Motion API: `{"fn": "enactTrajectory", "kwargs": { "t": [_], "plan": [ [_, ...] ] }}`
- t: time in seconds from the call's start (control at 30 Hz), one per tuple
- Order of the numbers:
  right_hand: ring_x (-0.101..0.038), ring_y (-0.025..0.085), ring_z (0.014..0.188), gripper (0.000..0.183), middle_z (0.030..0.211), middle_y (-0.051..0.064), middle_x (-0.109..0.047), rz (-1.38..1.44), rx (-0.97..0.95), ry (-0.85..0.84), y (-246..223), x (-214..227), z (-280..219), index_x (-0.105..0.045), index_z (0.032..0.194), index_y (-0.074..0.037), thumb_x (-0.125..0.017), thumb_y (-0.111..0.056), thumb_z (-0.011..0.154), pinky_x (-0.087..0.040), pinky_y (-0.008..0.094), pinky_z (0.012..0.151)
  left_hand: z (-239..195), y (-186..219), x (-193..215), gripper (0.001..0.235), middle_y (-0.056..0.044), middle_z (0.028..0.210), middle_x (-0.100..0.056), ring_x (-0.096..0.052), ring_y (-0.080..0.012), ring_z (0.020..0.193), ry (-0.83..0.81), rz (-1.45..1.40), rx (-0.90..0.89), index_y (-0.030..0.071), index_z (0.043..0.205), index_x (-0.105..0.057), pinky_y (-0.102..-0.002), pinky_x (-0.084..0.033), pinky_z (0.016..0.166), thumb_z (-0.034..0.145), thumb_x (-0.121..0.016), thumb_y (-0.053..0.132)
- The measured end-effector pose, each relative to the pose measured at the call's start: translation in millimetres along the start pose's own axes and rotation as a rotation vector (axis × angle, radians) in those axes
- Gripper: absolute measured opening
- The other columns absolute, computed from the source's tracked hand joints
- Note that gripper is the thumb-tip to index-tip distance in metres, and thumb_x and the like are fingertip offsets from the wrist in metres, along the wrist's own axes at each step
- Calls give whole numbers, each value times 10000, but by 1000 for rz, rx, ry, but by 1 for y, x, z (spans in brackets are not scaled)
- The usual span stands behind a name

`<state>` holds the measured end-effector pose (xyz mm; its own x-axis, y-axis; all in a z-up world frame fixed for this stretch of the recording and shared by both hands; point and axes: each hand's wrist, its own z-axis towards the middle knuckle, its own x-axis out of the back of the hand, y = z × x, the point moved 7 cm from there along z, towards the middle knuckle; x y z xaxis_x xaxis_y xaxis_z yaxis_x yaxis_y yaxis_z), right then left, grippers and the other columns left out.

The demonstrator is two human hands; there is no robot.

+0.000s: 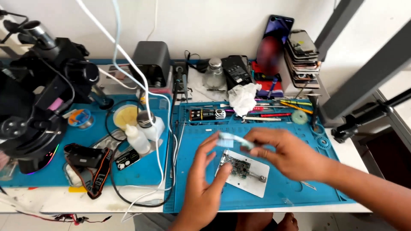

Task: The person uses a cotton swab to wipe and clean the surface of a small circuit board placed on a blue work mat. The person holds the board with the left hand and scrubs the surface with the right hand, repeatedly moving the swab across the components.

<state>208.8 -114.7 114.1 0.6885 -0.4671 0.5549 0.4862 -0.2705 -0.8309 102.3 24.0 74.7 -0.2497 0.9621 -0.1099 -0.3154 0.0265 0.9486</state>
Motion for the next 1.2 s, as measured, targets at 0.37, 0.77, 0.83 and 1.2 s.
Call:
{"fn": "enactTrajectory", "kwargs": {
  "t": [0.37, 0.77, 0.83, 1.2],
  "plan": [
    [-575, 321, 1041, 523, 1115, 101, -630, -1090, 272, 24, 137, 19, -13, -660, 1183, -146, -642, 122, 735, -486, 487, 831, 8, -56, 22, 505, -68, 1431, -553, -467, -292, 1338, -442, 686, 66, 124, 1400, -509, -498, -428, 1012, 944, -609, 317],
    [-574, 320, 1000, 455, 1081, 109, -618, -1234, 337, 136, 147, 4, 0, -627, 1221, -134, -612, 57, 809, -477, 512, 771, 30, -81, 0, 981, 17, 1366, -633, -472, -259, 1314, -533, 752, 152, 177, 1536, -296, -475, -447, 987, 755, -855, 374],
    [-566, 314, 965, 351, 1035, 114, -608, -1208, 419, 131, 123, -7, 0, -618, 1178, -122, -630, 13, 855, -479, 502, 818, 27, -83, 0, 955, 9, 1356, -639, -483, -267, 1294, -534, 752, 117, 154, 1526, -303, -471, -450, 975, 766, -843, 366],
    [-552, 295, 843, 123, 930, 138, -567, -1228, 682, 124, 90, -24, -10, -582, 1077, -39, -628, -35, 962, -523, 489, 925, 25, -81, 1, 936, -71, 1381, -592, -525, -296, 1279, -503, 707, 61, 117, 1519, -304, -470, -459, 975, 780, -842, 321]
  ]
}}
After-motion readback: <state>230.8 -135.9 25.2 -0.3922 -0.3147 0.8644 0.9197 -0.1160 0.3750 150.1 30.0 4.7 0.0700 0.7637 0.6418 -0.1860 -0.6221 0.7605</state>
